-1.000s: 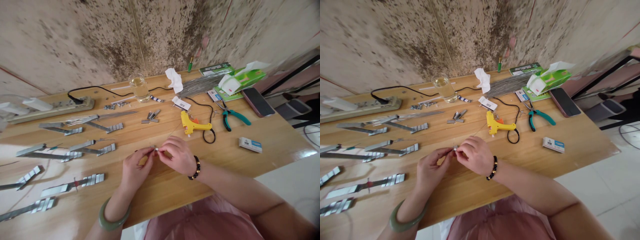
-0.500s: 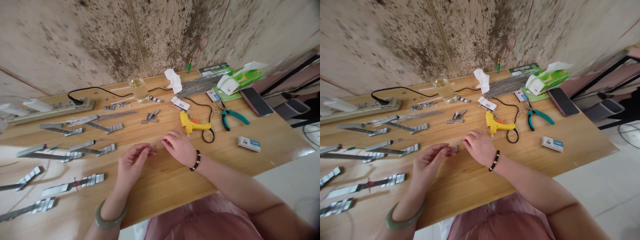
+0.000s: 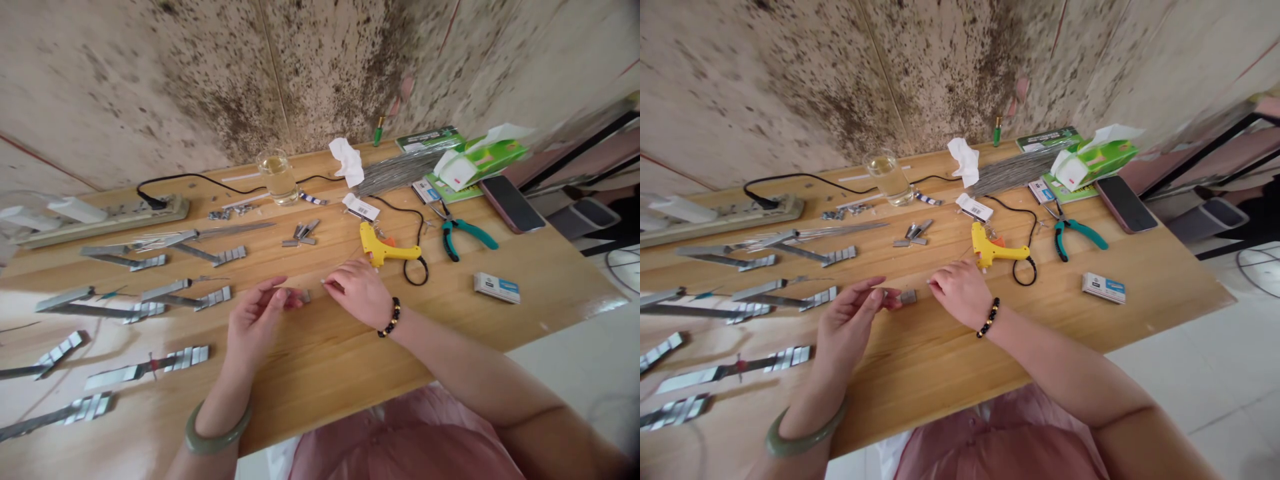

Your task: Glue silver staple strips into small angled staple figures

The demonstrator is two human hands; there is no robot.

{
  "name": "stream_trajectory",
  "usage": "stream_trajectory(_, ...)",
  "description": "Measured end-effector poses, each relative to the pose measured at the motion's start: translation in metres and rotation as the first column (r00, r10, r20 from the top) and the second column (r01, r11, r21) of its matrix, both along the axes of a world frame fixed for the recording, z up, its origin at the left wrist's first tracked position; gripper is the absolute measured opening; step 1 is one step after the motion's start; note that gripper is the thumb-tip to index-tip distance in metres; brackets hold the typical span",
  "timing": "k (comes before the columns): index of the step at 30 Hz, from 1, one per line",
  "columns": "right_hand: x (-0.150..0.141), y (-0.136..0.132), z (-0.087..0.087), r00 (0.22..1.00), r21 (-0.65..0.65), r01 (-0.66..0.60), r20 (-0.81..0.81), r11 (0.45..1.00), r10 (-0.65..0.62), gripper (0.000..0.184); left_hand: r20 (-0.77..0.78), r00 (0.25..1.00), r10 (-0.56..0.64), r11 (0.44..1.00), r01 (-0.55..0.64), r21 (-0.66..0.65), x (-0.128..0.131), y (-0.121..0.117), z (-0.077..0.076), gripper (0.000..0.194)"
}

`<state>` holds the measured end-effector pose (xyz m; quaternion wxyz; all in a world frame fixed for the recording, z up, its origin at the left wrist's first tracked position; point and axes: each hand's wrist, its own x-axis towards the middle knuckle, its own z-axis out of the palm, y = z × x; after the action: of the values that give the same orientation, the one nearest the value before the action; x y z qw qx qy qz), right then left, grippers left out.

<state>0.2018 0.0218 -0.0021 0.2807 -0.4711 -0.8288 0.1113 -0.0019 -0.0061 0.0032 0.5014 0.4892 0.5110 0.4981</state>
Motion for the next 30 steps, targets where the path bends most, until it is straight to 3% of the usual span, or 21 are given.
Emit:
stream_trajectory(6,0.000,-0.001,0.002,0.995,-0.030,0.101,-0.023,0.994,-0.101,0.006,0.093,0.995,0.020,0.999,-0.018,-0.032,0.001,0.000,0.001,0.030)
stream_trajectory(9,0.001,-0.002,0.005,0.991,-0.028,0.122,-0.054,0.992,-0.123,0.018,0.175,0.985,0.008,0.997,0.007,-0.082,0.003,-0.001,0.005,0.027)
stream_trajectory(15,-0.002,-0.008,0.010,0.981,0.092,-0.061,-0.177,0.994,0.077,0.017,0.244,0.968,-0.063,0.989,0.094,-0.118,0.002,0.000,0.007,0.023)
stream_trajectory(22,-0.006,-0.013,0.011,0.949,0.121,-0.239,-0.180,0.964,0.258,0.029,0.099,0.971,-0.219,0.964,0.231,-0.132,0.005,-0.001,0.006,0.029)
stream_trajectory(27,-0.005,-0.013,0.009,0.944,0.135,-0.275,-0.151,0.952,0.295,0.022,0.011,0.953,-0.304,0.944,0.303,-0.130,0.006,-0.002,0.009,0.029)
stream_trajectory(30,-0.004,-0.011,0.009,0.949,0.125,-0.263,-0.146,0.957,0.280,0.021,-0.100,0.954,-0.283,0.957,0.274,-0.097,0.006,-0.003,0.007,0.030)
